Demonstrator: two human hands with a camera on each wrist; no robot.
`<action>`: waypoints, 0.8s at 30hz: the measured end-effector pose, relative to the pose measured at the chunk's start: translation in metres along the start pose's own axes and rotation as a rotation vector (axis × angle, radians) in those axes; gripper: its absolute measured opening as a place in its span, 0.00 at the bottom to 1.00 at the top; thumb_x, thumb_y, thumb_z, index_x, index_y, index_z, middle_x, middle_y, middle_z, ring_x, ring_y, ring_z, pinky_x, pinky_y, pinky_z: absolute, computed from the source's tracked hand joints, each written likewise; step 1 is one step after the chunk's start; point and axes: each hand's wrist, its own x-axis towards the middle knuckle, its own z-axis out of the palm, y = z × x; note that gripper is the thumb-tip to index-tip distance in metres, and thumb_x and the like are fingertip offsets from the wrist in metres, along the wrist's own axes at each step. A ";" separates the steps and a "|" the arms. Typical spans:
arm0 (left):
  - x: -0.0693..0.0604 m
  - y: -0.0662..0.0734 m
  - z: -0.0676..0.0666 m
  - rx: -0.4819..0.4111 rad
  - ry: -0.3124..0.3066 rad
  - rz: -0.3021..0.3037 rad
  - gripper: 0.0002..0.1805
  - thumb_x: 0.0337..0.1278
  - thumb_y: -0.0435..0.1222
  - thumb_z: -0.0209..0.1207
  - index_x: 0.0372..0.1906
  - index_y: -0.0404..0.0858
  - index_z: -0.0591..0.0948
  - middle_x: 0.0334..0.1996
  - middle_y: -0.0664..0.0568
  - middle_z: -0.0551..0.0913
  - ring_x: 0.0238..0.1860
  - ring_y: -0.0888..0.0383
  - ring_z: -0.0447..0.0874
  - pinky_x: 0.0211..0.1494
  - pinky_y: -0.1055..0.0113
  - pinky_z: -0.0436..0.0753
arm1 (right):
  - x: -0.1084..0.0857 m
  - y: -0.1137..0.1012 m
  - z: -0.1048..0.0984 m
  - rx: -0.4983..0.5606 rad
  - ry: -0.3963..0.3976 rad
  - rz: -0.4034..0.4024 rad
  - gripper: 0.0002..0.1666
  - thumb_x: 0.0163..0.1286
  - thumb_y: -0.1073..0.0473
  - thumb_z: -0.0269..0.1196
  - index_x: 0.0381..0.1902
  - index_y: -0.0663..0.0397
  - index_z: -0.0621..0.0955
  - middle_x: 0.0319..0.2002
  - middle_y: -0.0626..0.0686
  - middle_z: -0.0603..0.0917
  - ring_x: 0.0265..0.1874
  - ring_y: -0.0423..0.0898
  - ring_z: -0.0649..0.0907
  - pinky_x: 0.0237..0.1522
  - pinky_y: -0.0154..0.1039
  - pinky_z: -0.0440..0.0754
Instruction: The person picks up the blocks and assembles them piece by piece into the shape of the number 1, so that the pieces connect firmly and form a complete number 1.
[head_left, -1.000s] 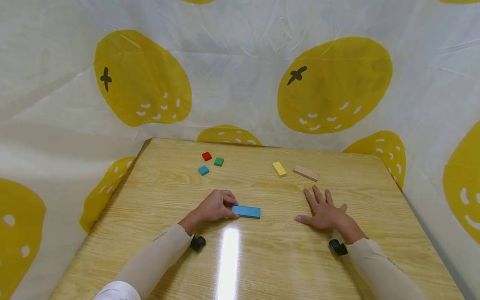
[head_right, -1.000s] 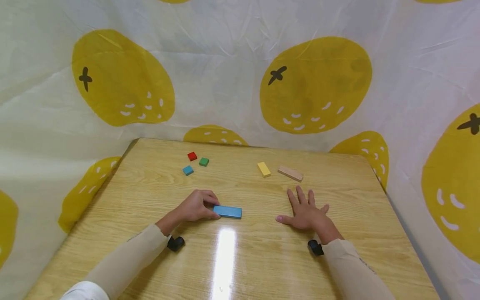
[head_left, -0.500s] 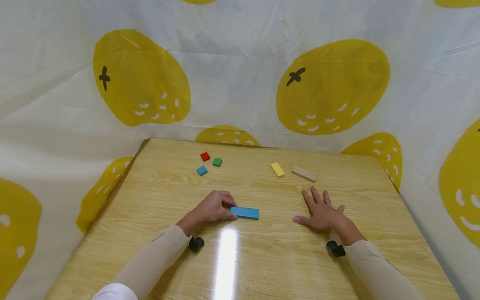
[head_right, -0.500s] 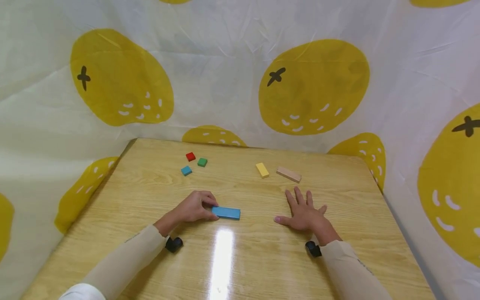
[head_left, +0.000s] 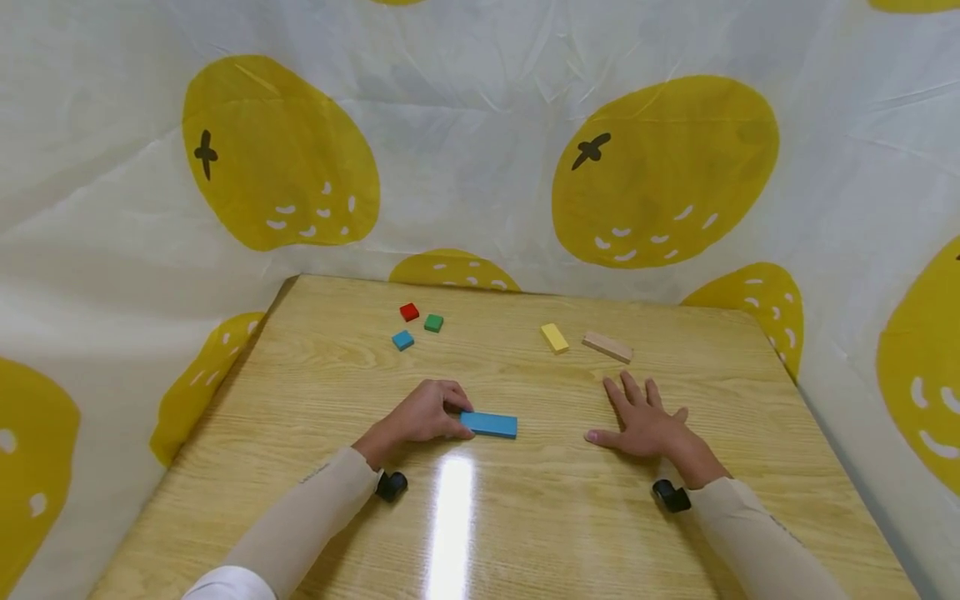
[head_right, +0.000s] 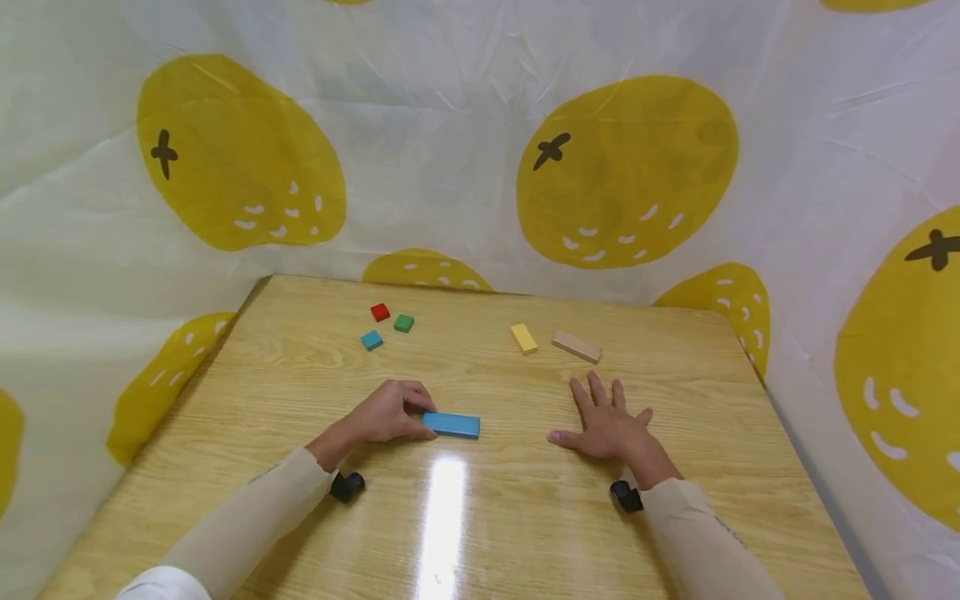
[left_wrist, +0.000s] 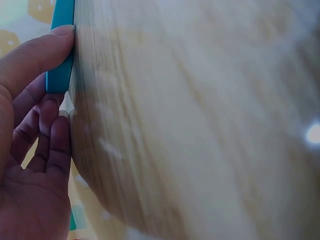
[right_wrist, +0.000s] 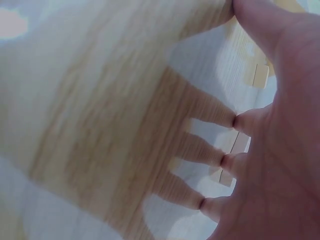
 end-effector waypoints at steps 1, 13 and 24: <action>0.000 0.000 -0.001 0.001 0.000 -0.003 0.15 0.52 0.42 0.78 0.46 0.44 0.92 0.45 0.59 0.87 0.49 0.61 0.84 0.57 0.64 0.82 | 0.000 -0.001 0.000 0.003 0.002 -0.001 0.66 0.66 0.21 0.59 0.86 0.51 0.48 0.84 0.69 0.40 0.79 0.81 0.40 0.55 0.95 0.38; 0.002 0.000 -0.001 0.002 -0.001 0.006 0.15 0.52 0.42 0.78 0.46 0.44 0.92 0.44 0.59 0.87 0.47 0.61 0.83 0.55 0.68 0.82 | 0.002 0.002 0.000 -0.005 0.000 0.005 0.67 0.65 0.19 0.58 0.86 0.50 0.48 0.84 0.69 0.40 0.79 0.81 0.41 0.55 0.95 0.39; 0.001 -0.002 0.000 -0.013 -0.010 -0.005 0.15 0.52 0.43 0.79 0.45 0.45 0.93 0.43 0.60 0.87 0.47 0.62 0.83 0.55 0.67 0.82 | 0.001 0.001 0.000 -0.009 0.009 0.001 0.67 0.65 0.20 0.60 0.85 0.52 0.50 0.83 0.69 0.43 0.79 0.81 0.43 0.55 0.95 0.41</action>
